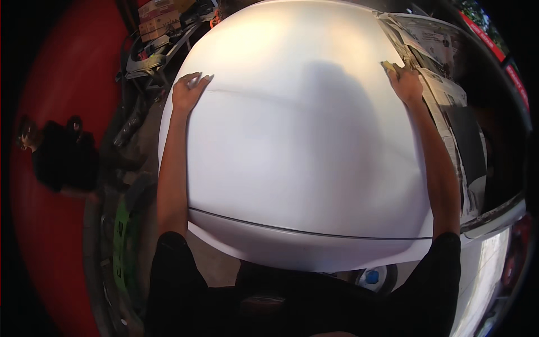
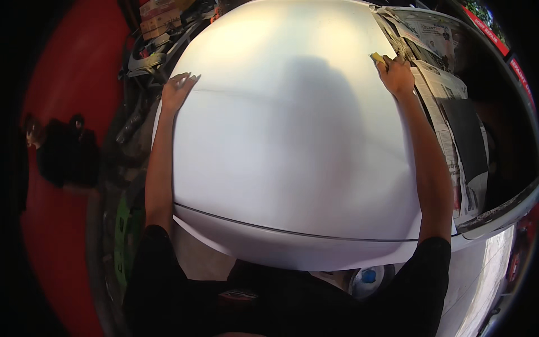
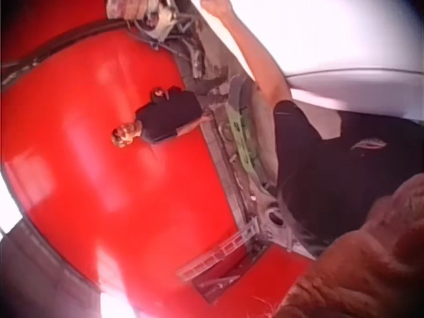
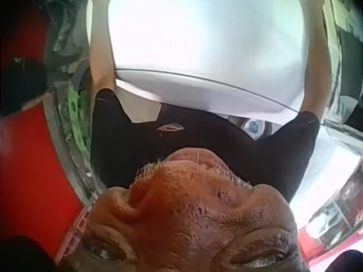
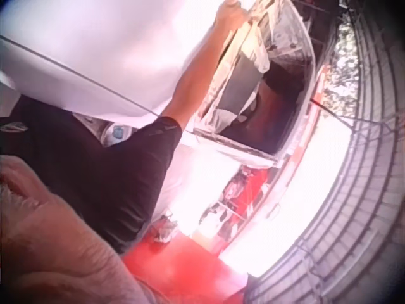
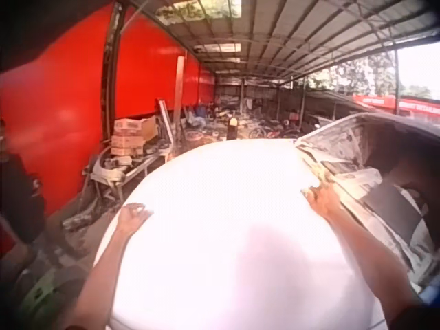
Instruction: The person wets and sands the hood of a car using a sanding block and a sponge, feeling the surface by hand.
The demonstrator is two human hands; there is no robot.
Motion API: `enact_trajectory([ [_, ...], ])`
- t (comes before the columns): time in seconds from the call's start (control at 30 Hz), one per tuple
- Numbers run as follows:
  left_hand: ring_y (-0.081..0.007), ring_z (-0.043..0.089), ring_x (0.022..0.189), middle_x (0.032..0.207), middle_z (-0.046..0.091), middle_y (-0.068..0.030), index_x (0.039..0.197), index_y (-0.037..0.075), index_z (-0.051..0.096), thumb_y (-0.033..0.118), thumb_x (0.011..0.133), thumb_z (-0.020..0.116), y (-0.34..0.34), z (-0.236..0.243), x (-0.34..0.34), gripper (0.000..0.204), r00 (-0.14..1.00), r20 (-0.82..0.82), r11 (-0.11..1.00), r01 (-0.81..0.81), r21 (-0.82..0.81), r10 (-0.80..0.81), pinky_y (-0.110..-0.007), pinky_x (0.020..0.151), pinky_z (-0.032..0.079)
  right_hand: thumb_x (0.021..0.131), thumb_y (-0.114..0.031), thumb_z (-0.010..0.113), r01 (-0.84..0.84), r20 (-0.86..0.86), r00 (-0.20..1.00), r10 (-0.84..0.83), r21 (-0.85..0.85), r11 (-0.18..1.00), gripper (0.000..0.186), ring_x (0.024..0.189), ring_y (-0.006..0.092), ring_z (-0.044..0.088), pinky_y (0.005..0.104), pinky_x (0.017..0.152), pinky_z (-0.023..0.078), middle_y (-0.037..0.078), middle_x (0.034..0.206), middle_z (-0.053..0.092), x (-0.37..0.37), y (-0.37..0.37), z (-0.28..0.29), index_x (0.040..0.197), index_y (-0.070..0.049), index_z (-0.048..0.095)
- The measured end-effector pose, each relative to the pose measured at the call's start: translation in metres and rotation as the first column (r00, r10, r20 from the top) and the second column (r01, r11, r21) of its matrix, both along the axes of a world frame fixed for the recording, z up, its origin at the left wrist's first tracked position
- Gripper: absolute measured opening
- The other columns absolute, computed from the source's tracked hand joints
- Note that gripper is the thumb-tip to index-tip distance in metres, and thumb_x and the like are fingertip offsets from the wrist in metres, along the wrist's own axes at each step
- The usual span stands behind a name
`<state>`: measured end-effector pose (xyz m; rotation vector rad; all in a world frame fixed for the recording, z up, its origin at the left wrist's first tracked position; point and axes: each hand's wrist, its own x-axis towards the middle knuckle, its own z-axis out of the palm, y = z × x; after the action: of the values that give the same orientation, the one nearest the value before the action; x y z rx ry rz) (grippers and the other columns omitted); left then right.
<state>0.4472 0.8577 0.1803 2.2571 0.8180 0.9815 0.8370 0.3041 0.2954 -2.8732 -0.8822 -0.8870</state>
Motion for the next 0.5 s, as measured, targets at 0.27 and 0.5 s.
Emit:
enact_trajectory([
  [0.27, -0.0342, 0.057, 0.144, 0.148, 0.066, -0.0197, 0.138, 0.006, 0.073, 0.058, 0.087, 0.083, -0.030, 0.031, -0.002, 0.074, 0.981, -0.113, 0.986, 0.163, 0.034, -0.158, -0.046, 0.119, 0.047, 0.100, -0.035, 0.073, -0.423, -0.233, 0.875, 0.425, 0.062, 0.904, 0.045, 0.093, 0.0266, 0.057, 0.0401, 0.085, 0.056, 0.006, 0.112, 0.072, -0.222, -0.007, 0.033, 0.140, -0.014, 0.074],
  [0.5, -0.0351, 0.046, 0.152, 0.155, 0.059, -0.0180, 0.140, 0.008, 0.072, 0.043, 0.090, 0.083, -0.051, 0.023, -0.005, 0.062, 0.982, -0.165, 0.994, 0.104, 0.036, -0.096, -0.047, 0.124, 0.041, 0.096, -0.035, 0.081, -0.611, -0.283, 0.742, 0.608, 0.090, 0.787, 0.046, 0.094, 0.0226, 0.056, 0.0348, 0.090, 0.054, 0.003, 0.113, 0.073, -0.175, 0.050, 0.015, 0.139, -0.017, 0.076],
])
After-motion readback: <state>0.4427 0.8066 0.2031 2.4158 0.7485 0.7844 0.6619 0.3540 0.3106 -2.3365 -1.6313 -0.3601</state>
